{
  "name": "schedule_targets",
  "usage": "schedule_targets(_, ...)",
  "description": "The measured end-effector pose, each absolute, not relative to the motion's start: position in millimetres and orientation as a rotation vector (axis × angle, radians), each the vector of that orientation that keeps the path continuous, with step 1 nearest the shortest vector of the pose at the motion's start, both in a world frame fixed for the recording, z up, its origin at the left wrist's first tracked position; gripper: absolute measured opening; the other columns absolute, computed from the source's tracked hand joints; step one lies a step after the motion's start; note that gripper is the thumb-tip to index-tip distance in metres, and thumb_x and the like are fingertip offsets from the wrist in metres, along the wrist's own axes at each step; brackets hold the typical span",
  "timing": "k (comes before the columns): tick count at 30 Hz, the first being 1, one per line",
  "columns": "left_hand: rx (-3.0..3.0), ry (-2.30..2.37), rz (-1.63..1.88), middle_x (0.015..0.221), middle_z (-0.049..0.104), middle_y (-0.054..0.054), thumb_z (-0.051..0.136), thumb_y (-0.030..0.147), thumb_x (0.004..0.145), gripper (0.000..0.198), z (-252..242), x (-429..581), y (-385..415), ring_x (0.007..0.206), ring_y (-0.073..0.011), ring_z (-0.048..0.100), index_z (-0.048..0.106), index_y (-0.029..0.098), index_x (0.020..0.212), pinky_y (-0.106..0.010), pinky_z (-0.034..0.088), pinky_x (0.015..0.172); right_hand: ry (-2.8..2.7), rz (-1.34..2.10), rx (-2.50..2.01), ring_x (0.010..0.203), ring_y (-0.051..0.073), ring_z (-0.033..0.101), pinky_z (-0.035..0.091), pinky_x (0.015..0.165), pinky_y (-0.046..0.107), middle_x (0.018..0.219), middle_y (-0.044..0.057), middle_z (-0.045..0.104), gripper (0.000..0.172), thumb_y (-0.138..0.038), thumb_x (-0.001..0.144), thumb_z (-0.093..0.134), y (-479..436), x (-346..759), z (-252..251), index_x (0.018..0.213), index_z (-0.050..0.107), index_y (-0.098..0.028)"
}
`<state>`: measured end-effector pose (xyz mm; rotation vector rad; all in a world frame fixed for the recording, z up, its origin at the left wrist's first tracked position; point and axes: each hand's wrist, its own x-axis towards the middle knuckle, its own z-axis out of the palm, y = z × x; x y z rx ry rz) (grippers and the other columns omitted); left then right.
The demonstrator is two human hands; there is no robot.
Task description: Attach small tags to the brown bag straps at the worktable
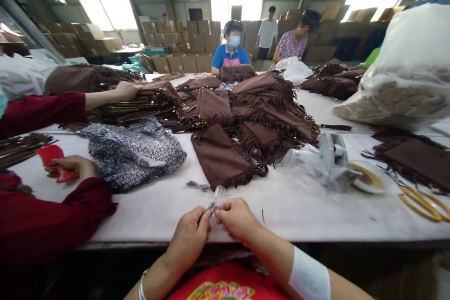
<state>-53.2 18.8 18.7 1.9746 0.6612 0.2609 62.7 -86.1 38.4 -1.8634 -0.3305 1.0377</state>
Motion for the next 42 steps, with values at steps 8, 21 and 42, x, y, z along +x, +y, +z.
schedule_targets(8,1.091,0.698,0.112,0.062,0.057,0.001,0.064,0.049,0.082,0.034,20,-47,11,0.044,-0.0076,0.046,0.056,0.015,0.079,-0.019,0.035,0.042,-0.296,1.101,-1.512,0.042,0.006,0.040,0.025,0.041,0.020,0.054,-0.004,0.054,0.020,-0.034,0.071,0.067,-90,62,38,0.069,0.064,-0.014)
schedule_targets(21,0.091,0.183,-0.234,0.049,0.034,0.012,0.068,0.024,0.086,0.017,19,-51,16,0.035,-0.0020,0.032,0.055,0.015,0.079,-0.019,0.043,0.044,-0.446,0.949,-1.286,0.055,0.008,0.048,0.035,0.055,0.022,0.062,-0.002,0.062,0.034,-0.042,0.066,0.084,-81,67,30,0.077,0.067,-0.014)
schedule_targets(42,1.631,0.707,0.342,0.081,0.064,-0.006,0.071,0.054,0.080,0.039,61,-25,77,0.084,-0.0217,0.060,0.065,0.016,0.078,-0.029,0.046,0.070,-1.049,0.299,-2.045,0.080,0.019,0.066,0.051,0.075,0.027,0.083,0.006,0.071,0.023,-0.032,0.086,0.053,-145,123,25,0.082,0.072,-0.020)
